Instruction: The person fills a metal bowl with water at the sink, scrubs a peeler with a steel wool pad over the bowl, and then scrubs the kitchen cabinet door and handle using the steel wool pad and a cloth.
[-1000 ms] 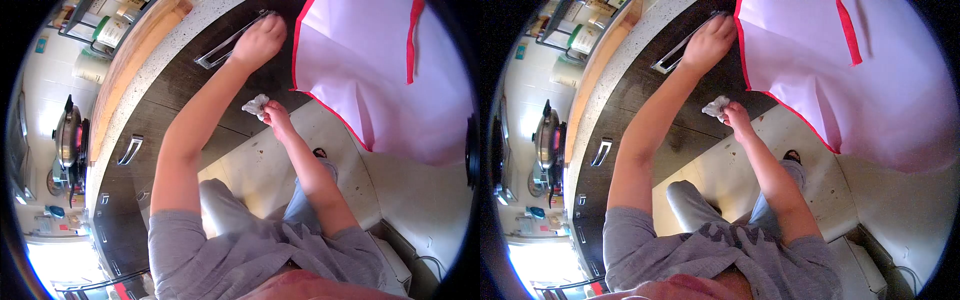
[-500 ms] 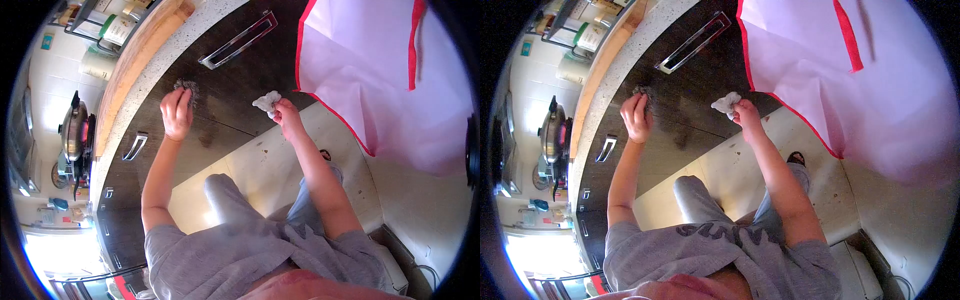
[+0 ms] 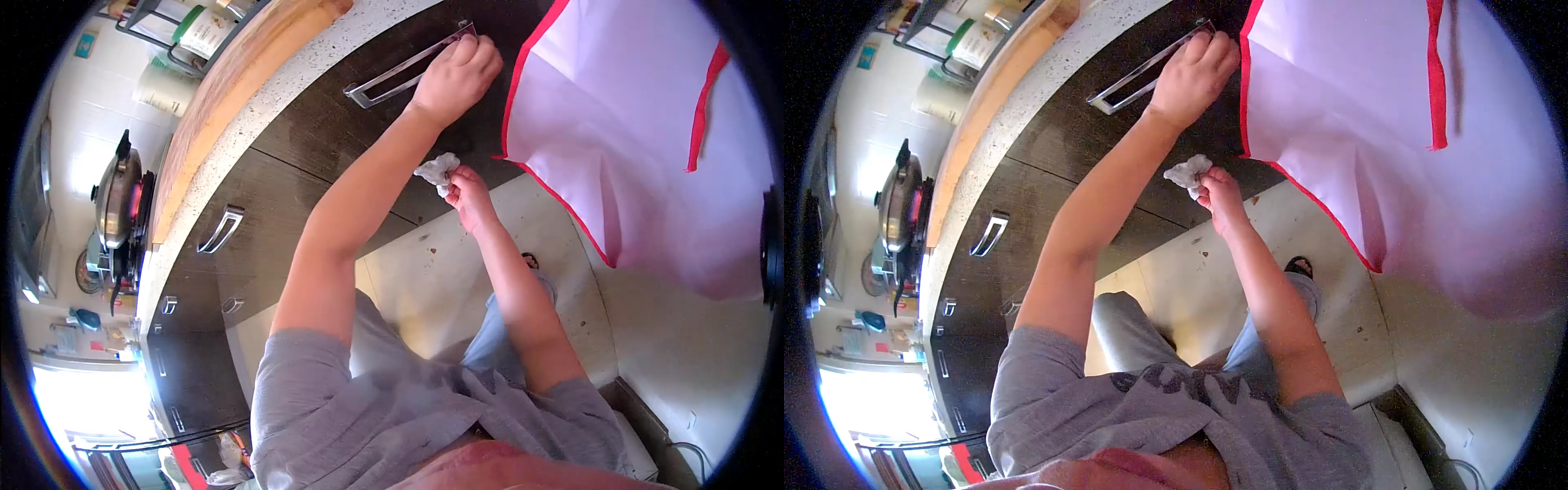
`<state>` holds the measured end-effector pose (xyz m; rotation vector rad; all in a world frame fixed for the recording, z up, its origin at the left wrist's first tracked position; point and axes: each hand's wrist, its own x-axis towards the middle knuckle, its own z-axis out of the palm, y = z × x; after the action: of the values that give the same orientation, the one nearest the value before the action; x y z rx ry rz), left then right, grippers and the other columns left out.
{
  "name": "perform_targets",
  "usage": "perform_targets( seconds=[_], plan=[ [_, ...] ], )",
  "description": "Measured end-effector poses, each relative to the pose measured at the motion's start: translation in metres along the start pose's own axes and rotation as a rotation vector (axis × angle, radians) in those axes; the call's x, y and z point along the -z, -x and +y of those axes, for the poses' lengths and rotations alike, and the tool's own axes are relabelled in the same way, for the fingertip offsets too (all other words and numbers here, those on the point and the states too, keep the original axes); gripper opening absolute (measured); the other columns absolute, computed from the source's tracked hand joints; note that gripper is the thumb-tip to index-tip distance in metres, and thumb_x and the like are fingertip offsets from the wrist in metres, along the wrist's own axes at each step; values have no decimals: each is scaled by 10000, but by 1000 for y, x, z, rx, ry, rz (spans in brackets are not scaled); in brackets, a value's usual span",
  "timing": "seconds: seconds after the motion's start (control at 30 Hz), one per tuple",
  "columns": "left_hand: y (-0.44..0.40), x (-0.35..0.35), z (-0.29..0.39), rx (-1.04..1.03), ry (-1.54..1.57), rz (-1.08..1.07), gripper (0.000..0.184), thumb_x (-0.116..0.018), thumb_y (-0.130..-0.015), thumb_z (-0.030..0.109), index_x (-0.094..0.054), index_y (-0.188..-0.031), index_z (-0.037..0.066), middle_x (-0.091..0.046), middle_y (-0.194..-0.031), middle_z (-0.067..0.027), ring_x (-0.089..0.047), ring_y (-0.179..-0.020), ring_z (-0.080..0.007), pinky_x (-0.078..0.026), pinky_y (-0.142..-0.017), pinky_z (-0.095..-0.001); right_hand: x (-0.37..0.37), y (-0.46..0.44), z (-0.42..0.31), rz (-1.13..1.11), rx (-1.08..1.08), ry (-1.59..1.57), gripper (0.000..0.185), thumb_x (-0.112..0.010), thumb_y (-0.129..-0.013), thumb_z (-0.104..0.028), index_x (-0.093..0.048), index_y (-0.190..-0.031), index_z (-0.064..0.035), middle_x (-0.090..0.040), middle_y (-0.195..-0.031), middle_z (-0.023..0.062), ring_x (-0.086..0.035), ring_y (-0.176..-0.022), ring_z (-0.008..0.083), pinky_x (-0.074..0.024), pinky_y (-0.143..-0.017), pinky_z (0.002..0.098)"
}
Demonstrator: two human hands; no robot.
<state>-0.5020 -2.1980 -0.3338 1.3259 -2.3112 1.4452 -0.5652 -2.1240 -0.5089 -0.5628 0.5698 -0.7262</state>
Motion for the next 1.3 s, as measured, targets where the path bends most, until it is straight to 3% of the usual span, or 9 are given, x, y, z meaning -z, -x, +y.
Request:
perform_targets(
  seconds=[0.13,0.27,0.4,0.47,0.63,0.77,0.83,1.0,1.3],
  plan=[
    [60,34,-18,-22,51,-41,363,-504,-679,140,-543,-1039,117,-487,-1093,-44,-470,-983,-218,-425,-813,-296,1,6,-2,10,-12,-15,54,-484,-794,-137,-515,-837,-126,-536,-731,-30,-498,-658,78,-388,-594,225],
    [150,75,-50,227,185,-104,451,-555,-606,-8,-555,-1049,77,-505,-1056,-90,-479,-961,-263,-384,-853,-362,4,6,-3,0,3,-5,69,-500,-770,-173,-534,-825,-148,-524,-717,-50,-467,-641,58,-378,-592,221],
    [131,86,-62,387,246,216,329,-623,-648,26,-567,-972,43,-538,-988,-121,-502,-901,-294,-405,-802,-354,3,6,1,-12,-24,-16,78,-499,-772,-171,-538,-834,-146,-530,-743,-46,-468,-656,57,-378,-594,220],
    [106,64,-58,448,310,147,307,-641,-663,58,-563,-959,43,-554,-956,-129,-524,-876,-293,-426,-770,-352,0,7,3,-22,-29,-8,79,-497,-773,-165,-540,-836,-143,-535,-755,-42,-473,-660,57,-378,-596,217],
    [47,43,-50,370,550,204,316,-638,-675,61,-548,-976,37,-567,-930,-136,-540,-857,-306,-443,-753,-343,5,6,7,-26,-39,27,95,-501,-775,-149,-530,-863,-132,-543,-761,-31,-486,-649,59,-378,-585,210],
    [136,76,-74,416,366,132,413,-605,-591,-39,-556,-992,48,-563,-963,-118,-535,-874,-295,-440,-764,-357,13,-2,3,15,9,-19,99,-505,-773,-148,-526,-868,-131,-546,-758,-25,-490,-647,61,-387,-567,224],
    [184,91,-71,353,396,-138,444,-577,-559,-71,-560,-990,35,-550,-1000,-141,-520,-900,-308,-430,-779,-366,14,-7,2,18,6,-49,84,-505,-773,-146,-530,-853,-133,-540,-747,-32,-484,-640,60,-391,-562,229],
    [148,96,-56,427,337,181,430,-601,-568,-43,-555,-990,24,-546,-995,-121,-513,-910,-293,-414,-803,-359,6,0,8,-16,-34,-19,48,-505,-775,-145,-528,-817,-142,-518,-715,-49,-463,-626,55,-384,-568,226],
    [155,95,-69,395,383,-25,380,-581,-612,-47,-561,-981,42,-564,-984,-117,-515,-887,-295,-416,-791,-354,-5,3,4,-2,-30,8,41,-503,-771,-144,-523,-807,-145,-517,-710,-55,-465,-639,51,-374,-601,226]
  ],
)
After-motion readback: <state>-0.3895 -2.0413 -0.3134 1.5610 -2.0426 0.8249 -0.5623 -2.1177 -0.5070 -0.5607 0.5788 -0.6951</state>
